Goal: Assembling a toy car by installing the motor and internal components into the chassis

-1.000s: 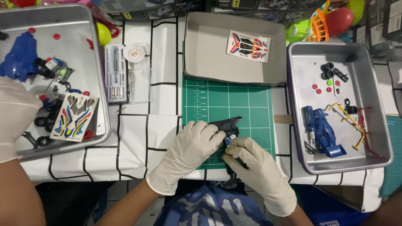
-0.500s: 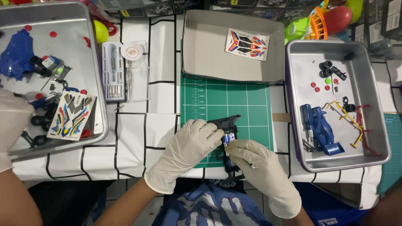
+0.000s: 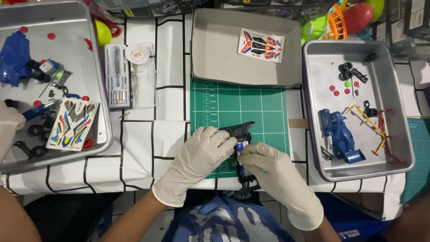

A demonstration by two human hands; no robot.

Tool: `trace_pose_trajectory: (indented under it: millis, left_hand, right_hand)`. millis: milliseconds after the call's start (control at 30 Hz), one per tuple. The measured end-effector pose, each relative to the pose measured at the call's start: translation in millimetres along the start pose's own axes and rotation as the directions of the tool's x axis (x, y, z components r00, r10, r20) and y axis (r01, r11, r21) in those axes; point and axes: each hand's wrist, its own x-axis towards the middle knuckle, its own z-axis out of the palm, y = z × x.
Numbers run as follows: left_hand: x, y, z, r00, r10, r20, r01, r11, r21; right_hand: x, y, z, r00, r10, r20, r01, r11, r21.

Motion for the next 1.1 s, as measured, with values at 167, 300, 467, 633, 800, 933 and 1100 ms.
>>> trace_pose_trajectory:
  millis: [167, 300, 467, 633, 800, 933, 1100]
  left_hand:
    - [-1.1, -1.8, 2.8, 1.000, 0.002, 0.004, -0.002, 1.000, 0.015]
    - [-1.8, -4.5, 3.6, 1.000, -0.023, -0.005, 0.023, 0.997, -0.075]
    - [-2.0, -3.6, 2.3, 0.999, -0.035, 0.002, 0.035, 0.993, -0.110]
    - [-0.8, -2.6, -2.4, 0.998, -0.058, 0.013, 0.059, 0.983, -0.172]
    - [-6.6, 5.8, -4.7, 0.987, -0.155, -0.046, 0.143, 0.970, -0.197]
    - [-11.1, 28.2, -7.4, 0.937, -0.350, 0.005, 0.349, 0.933, -0.085]
    - [-5.9, 57.5, -5.7, 0.886, -0.453, 0.101, 0.452, 0.891, 0.033]
  right_hand:
    - [-2.4, -4.3, -1.6, 0.996, 0.048, 0.077, -0.040, 0.994, -0.103]
    - [-10.8, -3.5, -1.4, 0.986, -0.155, 0.057, 0.164, 0.960, -0.228]
    - [-19.0, -2.0, 1.3, 0.963, -0.270, 0.013, 0.263, 0.923, -0.283]
    - [-22.6, 5.5, 2.6, 0.950, -0.310, -0.042, 0.287, 0.918, -0.274]
    - [-27.7, 10.0, 5.4, 0.926, -0.202, -0.319, 0.134, 0.965, -0.224]
    - [-25.0, 10.8, 4.7, 0.916, 0.056, -0.397, -0.139, 0.973, -0.183]
    - [-22.8, 12.6, 12.4, 0.942, 0.050, -0.331, -0.130, 0.966, -0.224]
